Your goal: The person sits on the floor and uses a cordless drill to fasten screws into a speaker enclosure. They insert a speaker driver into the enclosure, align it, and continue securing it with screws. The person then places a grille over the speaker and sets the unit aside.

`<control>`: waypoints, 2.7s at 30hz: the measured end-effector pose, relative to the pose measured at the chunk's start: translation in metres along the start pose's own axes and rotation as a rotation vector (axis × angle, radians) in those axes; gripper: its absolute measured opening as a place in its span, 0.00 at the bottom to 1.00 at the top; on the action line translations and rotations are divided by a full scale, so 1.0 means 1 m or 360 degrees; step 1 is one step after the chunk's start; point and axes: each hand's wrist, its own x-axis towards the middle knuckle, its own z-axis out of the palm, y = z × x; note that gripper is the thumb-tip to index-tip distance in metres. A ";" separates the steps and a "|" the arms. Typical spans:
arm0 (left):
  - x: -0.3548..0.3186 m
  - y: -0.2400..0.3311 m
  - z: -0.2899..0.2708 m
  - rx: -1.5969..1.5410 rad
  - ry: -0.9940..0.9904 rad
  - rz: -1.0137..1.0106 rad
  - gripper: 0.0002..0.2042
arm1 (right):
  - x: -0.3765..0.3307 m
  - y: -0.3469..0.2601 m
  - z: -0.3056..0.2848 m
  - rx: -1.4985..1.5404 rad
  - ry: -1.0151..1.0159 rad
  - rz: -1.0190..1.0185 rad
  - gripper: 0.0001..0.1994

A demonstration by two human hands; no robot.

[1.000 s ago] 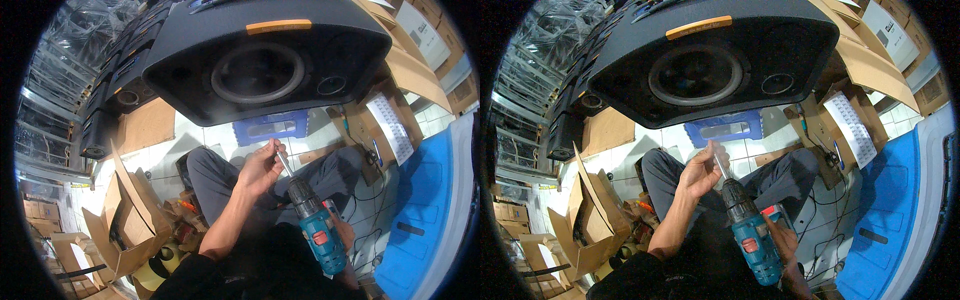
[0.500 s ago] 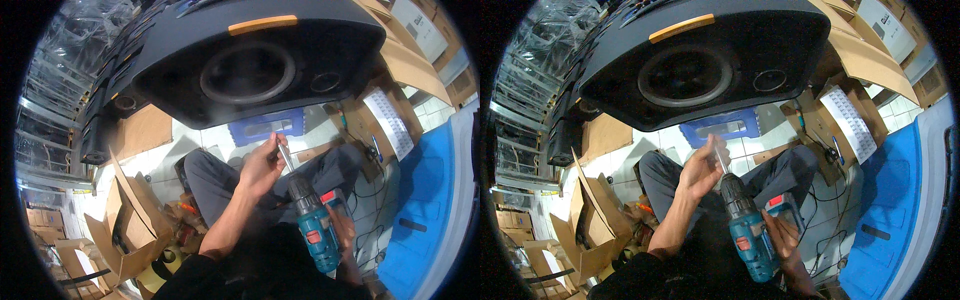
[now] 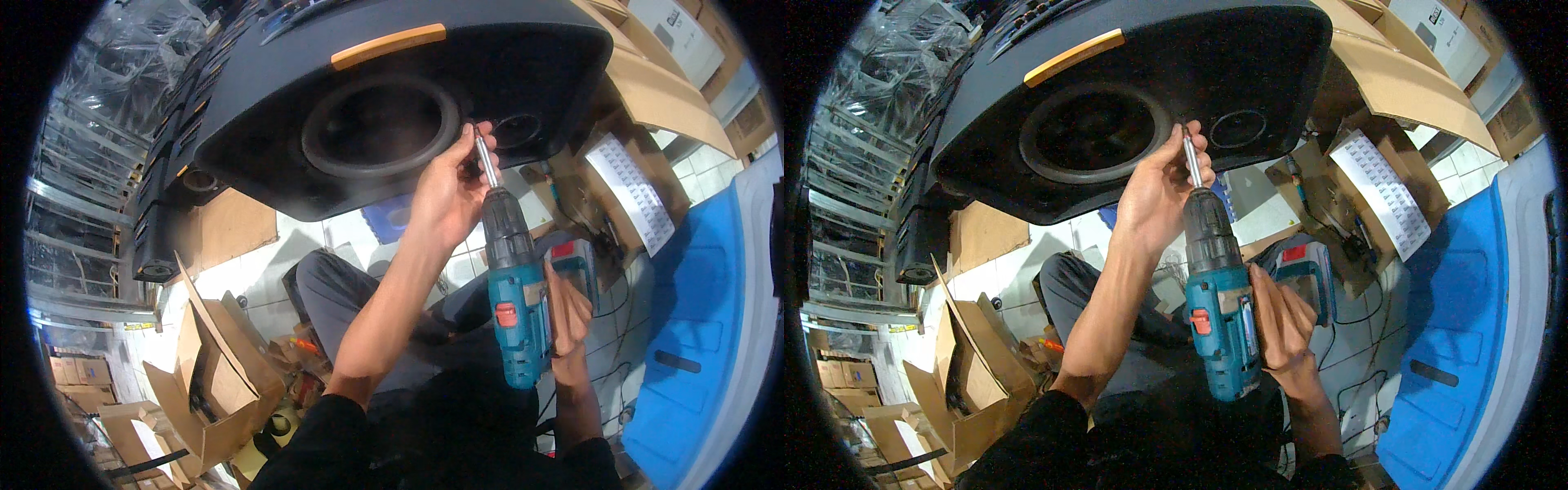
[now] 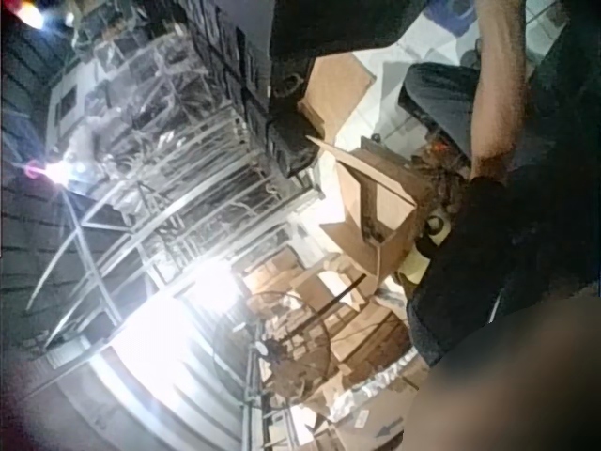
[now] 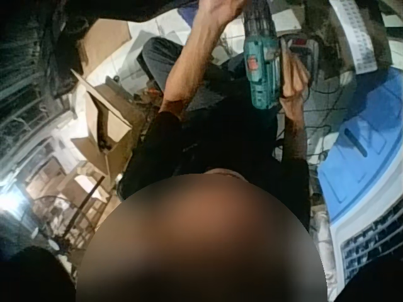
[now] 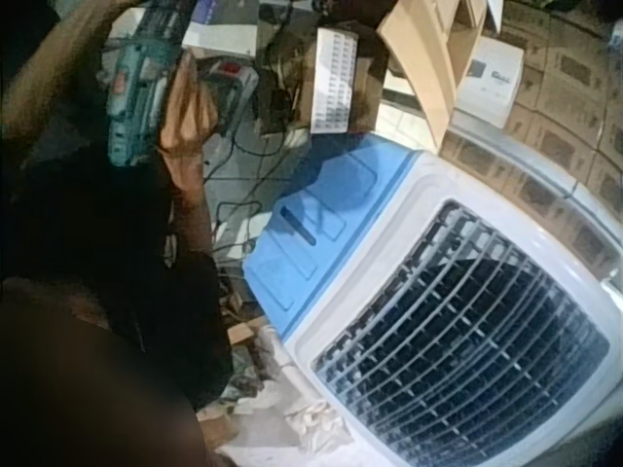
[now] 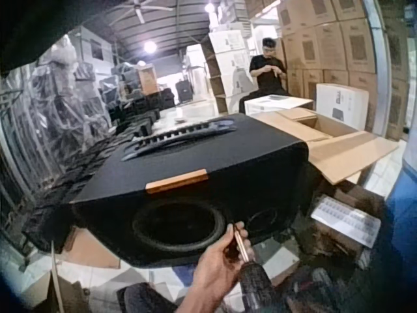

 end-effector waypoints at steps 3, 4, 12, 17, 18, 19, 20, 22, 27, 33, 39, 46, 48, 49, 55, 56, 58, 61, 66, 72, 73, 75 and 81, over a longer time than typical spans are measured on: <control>0.007 0.003 -0.003 -0.0094 -0.0053 -0.0029 0.15 | 0.005 0.008 0.008 0.0017 0.0030 -0.0019 0.22; 0.009 0.004 -0.004 -0.0139 -0.0086 -0.0043 0.15 | 0.005 0.009 0.010 0.0029 0.0033 -0.0020 0.22; 0.010 0.004 -0.004 -0.0143 -0.0048 -0.0018 0.15 | 0.003 0.015 0.015 0.0132 0.0023 0.0001 0.24; 0.011 0.005 -0.001 -0.0089 -0.0022 0.0005 0.16 | 0.003 0.015 0.015 0.0165 0.0023 0.0008 0.26; 0.010 0.005 0.000 -0.0059 -0.0035 0.0018 0.16 | 0.003 0.015 0.015 0.0168 0.0024 0.0009 0.26; 0.010 0.005 0.000 -0.0029 -0.0047 0.0031 0.16 | 0.004 0.016 0.016 0.0174 0.0023 0.0012 0.27; 0.007 0.005 0.000 0.0127 0.0034 0.0077 0.15 | 0.004 0.016 0.016 0.0181 0.0025 0.0011 0.27; -0.005 0.004 -0.001 0.0438 0.0199 0.0168 0.15 | 0.006 0.016 0.016 0.0191 0.0027 0.0018 0.28; -0.049 0.026 0.002 0.1005 0.0452 0.0801 0.17 | 0.005 0.012 0.015 0.0258 0.0010 0.0075 0.28; -0.064 0.095 0.029 0.2305 0.0742 0.2093 0.16 | 0.007 0.009 0.020 0.0149 0.0131 0.0061 0.27; -0.052 0.116 0.026 0.2747 0.0741 0.2229 0.13 | 0.010 0.005 0.020 0.0140 0.0067 0.0045 0.28; -0.039 0.122 0.010 0.2733 0.0557 0.2654 0.13 | 0.010 0.007 0.020 0.0108 0.0067 -0.0006 0.27; -0.037 0.122 0.010 0.2723 0.0525 0.2725 0.13 | 0.011 0.007 0.021 0.0183 0.0091 0.0016 0.27; -0.036 0.122 0.010 0.2715 0.0521 0.2709 0.13 | 0.011 0.007 0.021 0.0165 0.0078 0.0030 0.27; -0.038 0.123 0.010 0.2778 0.0538 0.2706 0.13 | 0.012 0.005 0.022 0.0160 0.0045 0.0055 0.26; -0.038 0.123 0.010 0.2758 0.0520 0.2710 0.13 | 0.012 0.004 0.022 0.0149 0.0043 0.0076 0.26; -0.038 0.123 0.010 0.2752 0.0507 0.2713 0.13 | 0.012 0.005 0.022 0.0128 0.0043 0.0070 0.26; -0.040 0.124 0.010 0.2821 0.0518 0.2681 0.12 | 0.014 0.008 0.024 0.0131 0.0039 0.0038 0.26; -0.041 0.124 0.010 0.2847 0.0488 0.2685 0.12 | 0.017 0.011 0.023 0.0149 0.0011 0.0026 0.27; -0.041 0.124 0.011 0.2836 0.0517 0.2640 0.12 | 0.024 0.013 0.019 0.0135 0.0010 -0.0049 0.29; -0.041 0.124 0.012 0.2797 0.0506 0.2612 0.13 | 0.025 0.013 0.018 0.0185 0.0004 -0.0004 0.29; -0.041 0.122 0.015 0.2705 0.0499 0.2564 0.15 | 0.025 0.012 0.018 0.0126 0.0041 -0.0051 0.29; -0.076 0.074 -0.018 0.2014 0.0754 0.1933 0.18 | -0.004 -0.004 -0.002 -0.0003 -0.0061 -0.0175 0.25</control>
